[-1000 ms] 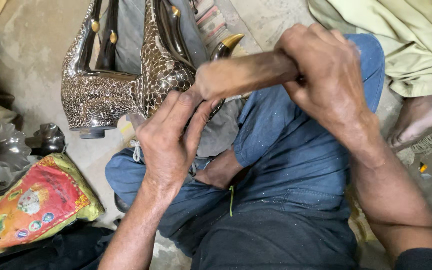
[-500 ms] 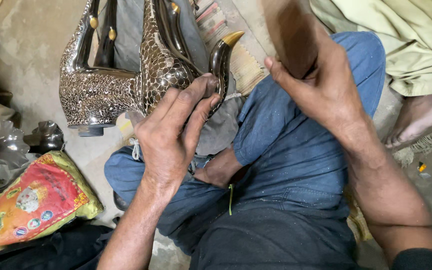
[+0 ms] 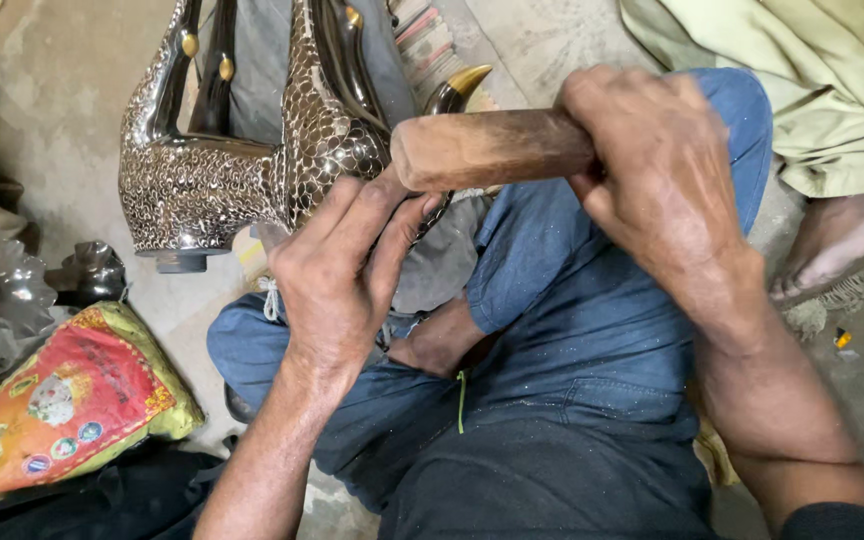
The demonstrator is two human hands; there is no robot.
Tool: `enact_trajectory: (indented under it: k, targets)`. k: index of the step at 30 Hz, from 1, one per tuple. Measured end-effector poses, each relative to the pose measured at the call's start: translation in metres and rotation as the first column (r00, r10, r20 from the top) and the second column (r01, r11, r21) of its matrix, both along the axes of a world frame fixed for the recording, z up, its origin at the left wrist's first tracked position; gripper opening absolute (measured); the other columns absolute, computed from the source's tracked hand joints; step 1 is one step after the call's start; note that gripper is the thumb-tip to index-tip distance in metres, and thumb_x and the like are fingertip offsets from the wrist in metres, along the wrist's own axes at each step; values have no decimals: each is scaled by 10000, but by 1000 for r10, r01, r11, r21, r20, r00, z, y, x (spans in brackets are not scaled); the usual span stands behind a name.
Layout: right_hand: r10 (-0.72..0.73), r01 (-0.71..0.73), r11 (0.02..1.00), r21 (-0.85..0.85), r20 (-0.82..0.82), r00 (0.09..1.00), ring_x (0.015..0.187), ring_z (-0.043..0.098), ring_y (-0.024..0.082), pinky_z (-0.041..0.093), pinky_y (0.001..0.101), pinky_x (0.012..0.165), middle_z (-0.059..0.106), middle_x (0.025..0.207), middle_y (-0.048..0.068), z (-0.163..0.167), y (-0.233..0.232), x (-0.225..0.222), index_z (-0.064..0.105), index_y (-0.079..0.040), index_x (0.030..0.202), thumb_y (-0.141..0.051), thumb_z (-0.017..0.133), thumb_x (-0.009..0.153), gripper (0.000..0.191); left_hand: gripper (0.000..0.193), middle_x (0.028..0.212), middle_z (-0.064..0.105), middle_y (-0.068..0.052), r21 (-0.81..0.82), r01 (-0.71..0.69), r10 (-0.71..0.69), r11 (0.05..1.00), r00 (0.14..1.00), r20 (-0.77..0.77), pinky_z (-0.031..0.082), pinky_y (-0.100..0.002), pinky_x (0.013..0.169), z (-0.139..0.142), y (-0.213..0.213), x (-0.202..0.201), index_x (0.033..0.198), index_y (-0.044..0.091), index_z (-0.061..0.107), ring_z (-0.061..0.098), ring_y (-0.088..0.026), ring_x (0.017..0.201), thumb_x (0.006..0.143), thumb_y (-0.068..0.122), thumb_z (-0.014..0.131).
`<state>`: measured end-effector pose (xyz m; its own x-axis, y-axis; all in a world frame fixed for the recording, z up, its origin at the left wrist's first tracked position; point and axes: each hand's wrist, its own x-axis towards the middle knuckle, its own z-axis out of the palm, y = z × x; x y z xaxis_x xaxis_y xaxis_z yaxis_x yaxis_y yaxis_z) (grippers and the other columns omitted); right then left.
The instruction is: The person sits on the floor and uses a wooden mallet to repeatedly hammer a small metal chisel against the curved neck of a decorative metal bird sculpture. The person holds the sculpture steady with one hand while striking the chisel with the other to create a textured pattern on the surface.
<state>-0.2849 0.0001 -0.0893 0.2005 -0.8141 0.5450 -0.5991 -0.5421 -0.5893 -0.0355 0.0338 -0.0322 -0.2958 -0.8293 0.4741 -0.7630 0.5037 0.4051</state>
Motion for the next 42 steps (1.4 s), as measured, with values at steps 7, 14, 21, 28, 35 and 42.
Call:
enact_trajectory:
  k: [7, 14, 21, 28, 35, 42]
  targets:
    - [-33, 35, 999, 29, -60, 998, 896, 684, 362, 535, 457, 775, 657, 957, 169, 4, -2, 3, 580, 7, 1114, 51, 817, 785, 407, 284, 968, 694, -59, 13, -19, 19, 1000, 1000, 15, 554, -349, 720, -1, 0, 3, 1242, 88, 720, 695, -178, 808, 988, 120, 843]
    - [-89, 82, 996, -38, -240, 967, 966, 688, 320, 519, 464, 870, 690, 1003, 145, 9, -2, 4, 619, -29, 1160, 24, 824, 839, 385, 229, 892, 675, -65, -6, -37, 37, 999, 997, 74, 515, -373, 666, 0, -1, 3, 1151, 79, 747, 671, -187, 749, 963, 141, 862]
    - [-35, 25, 998, -51, -196, 980, 926, 721, 267, 551, 406, 786, 703, 986, 140, 1, -3, -4, 606, 10, 1127, -2, 815, 842, 354, 271, 892, 686, -47, 34, -31, 30, 999, 999, 21, 533, -330, 656, 0, -2, 2, 1208, 73, 748, 674, -142, 745, 963, 122, 852]
    - [-67, 51, 996, 79, 221, 973, 872, 697, 270, 561, 354, 787, 698, 1005, 166, -3, -7, -2, 615, 67, 1203, -55, 862, 1001, 342, 285, 1096, 761, -63, 47, 45, -42, 998, 998, -54, 607, -277, 790, 2, -3, 6, 1254, 51, 716, 748, -141, 926, 990, 77, 821]
    - [-88, 79, 989, -123, -76, 993, 952, 709, 338, 545, 409, 807, 707, 1052, 164, 8, -7, -5, 648, 24, 1119, -31, 868, 922, 301, 272, 1104, 761, -81, 88, 35, -29, 995, 997, -72, 616, -298, 824, 3, -4, 8, 1231, 41, 711, 766, -168, 967, 985, 70, 825]
    - [-6, 2, 998, 67, 63, 998, 896, 693, 330, 542, 433, 776, 677, 987, 116, 14, -11, 4, 590, -5, 1206, -53, 834, 927, 373, 269, 1114, 758, -84, 66, 67, -64, 996, 997, -50, 625, -298, 833, 3, -5, 10, 1228, 35, 700, 767, -176, 984, 989, 69, 817]
